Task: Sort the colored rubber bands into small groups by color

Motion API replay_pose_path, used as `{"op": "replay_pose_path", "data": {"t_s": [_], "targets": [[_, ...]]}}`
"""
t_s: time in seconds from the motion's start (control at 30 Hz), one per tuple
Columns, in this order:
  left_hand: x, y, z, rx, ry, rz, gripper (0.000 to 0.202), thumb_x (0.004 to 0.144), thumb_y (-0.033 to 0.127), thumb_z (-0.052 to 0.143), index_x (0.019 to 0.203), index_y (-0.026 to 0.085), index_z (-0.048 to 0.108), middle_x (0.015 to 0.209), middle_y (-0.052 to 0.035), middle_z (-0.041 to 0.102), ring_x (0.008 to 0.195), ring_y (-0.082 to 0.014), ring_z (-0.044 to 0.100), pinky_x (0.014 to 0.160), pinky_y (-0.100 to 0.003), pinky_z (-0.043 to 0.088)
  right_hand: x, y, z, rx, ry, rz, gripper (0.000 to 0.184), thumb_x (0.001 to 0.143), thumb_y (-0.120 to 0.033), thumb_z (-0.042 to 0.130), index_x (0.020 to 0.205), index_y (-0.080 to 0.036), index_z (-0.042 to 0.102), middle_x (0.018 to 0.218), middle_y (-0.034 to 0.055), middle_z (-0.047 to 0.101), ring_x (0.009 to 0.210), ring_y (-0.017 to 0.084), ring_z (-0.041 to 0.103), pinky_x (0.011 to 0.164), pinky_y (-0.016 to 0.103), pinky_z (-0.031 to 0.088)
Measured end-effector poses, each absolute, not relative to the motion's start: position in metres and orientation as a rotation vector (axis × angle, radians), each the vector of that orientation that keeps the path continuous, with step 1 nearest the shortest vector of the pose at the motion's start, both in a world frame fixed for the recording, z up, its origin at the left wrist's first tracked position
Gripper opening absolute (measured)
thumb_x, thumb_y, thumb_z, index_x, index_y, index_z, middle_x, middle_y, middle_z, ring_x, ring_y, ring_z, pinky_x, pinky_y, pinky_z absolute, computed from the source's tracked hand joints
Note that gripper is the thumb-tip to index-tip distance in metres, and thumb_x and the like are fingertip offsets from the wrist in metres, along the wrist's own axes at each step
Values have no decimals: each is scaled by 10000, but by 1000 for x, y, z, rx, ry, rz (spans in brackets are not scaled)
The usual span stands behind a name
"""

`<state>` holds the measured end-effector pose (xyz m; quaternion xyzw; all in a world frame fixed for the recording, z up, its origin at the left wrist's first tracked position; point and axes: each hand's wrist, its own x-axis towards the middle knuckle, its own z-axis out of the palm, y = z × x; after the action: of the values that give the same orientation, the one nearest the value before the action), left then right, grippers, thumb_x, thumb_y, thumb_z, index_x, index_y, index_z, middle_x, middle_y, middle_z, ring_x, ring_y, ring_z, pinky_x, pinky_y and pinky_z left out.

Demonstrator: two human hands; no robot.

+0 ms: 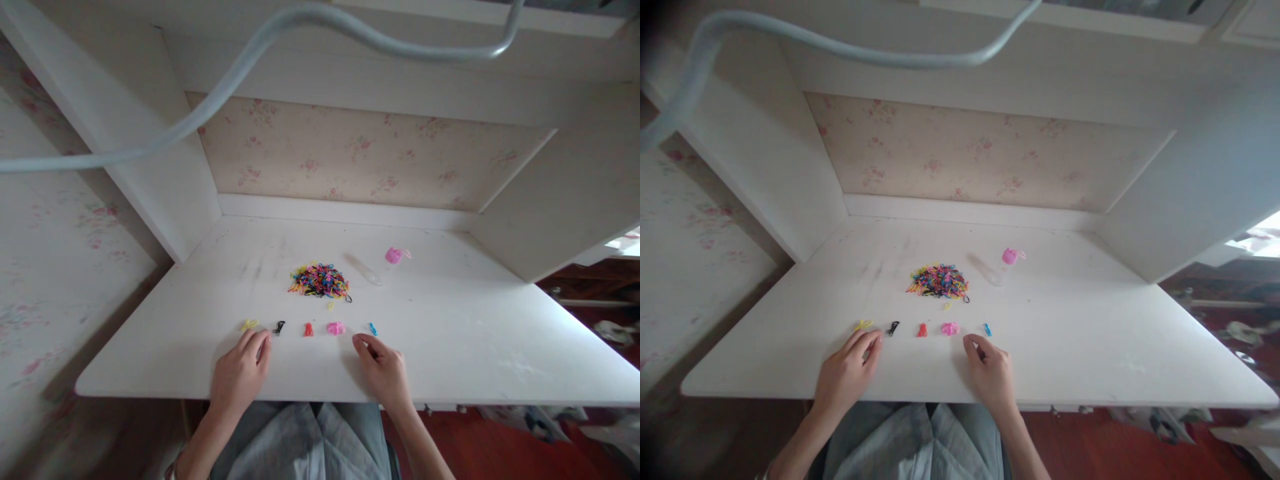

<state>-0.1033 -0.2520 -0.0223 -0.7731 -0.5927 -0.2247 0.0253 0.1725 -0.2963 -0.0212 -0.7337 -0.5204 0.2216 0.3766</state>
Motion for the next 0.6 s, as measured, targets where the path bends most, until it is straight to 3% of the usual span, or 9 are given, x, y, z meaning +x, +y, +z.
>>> {"op": "replay_pose_path", "data": {"t_s": [0.6], "targets": [[-91, -256, -12, -2431, -1797, -882, 219, 948, 307, 431, 965, 235, 637, 907, -16, 696, 734, -139, 666, 632, -226, 458, 168, -298, -19, -1884, -1411, 494, 469, 887, -539, 420, 888, -204, 749, 573, 6, 625, 526, 131, 541, 546, 213, 376]]}}
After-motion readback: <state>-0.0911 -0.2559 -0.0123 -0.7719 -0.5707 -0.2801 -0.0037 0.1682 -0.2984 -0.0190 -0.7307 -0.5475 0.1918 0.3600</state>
